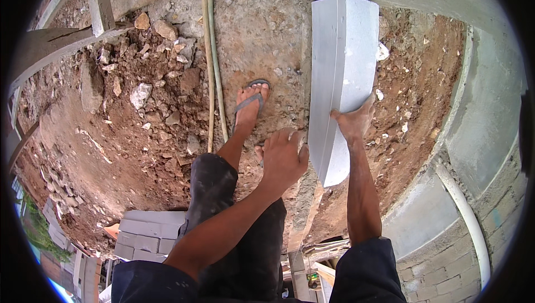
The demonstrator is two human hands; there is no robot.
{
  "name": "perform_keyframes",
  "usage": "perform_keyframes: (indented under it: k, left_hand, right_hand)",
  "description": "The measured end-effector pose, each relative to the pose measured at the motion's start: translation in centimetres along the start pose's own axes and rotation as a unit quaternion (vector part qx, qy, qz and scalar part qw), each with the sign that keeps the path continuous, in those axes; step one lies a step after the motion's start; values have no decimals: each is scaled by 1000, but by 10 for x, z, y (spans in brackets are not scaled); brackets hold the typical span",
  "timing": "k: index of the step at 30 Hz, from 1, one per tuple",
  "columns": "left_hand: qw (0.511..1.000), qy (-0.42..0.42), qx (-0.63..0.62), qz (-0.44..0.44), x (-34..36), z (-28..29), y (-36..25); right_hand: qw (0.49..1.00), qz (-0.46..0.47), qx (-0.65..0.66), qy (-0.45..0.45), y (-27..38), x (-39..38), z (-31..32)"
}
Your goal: The person scoops wet cement from a bucket using a trowel and spreads it onto the back of a rectangular tile. They repeat this process for multiple tiles, placing the coated tiles on the ground.
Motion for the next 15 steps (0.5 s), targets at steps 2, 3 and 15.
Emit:
perform_keyframes:
  k: [2,3,15]
  left_hand:
    - [1000,-4,-1,-2,0,-3,-3]
    - [1000,-7,-2,-5,-1,-4,-4]
    - [999,-17,-43,-15,-1,-3,-11]
  right_hand:
    - [1000,0,-11,4,-1,3,-2]
    - [1000,3,-8,3,-3,6,-4]
    - [1000,2,-21,-5,-1,8,-10]
Point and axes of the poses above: each hand's wrist, its own x-axis towards the middle knuckle, its own z-axis out of the back of the hand, y = z × x, the point moved 2 cm from there along x, towards the middle knuckle, and after that the axes turned 10 degrees about -x, right-handed, at the moved point
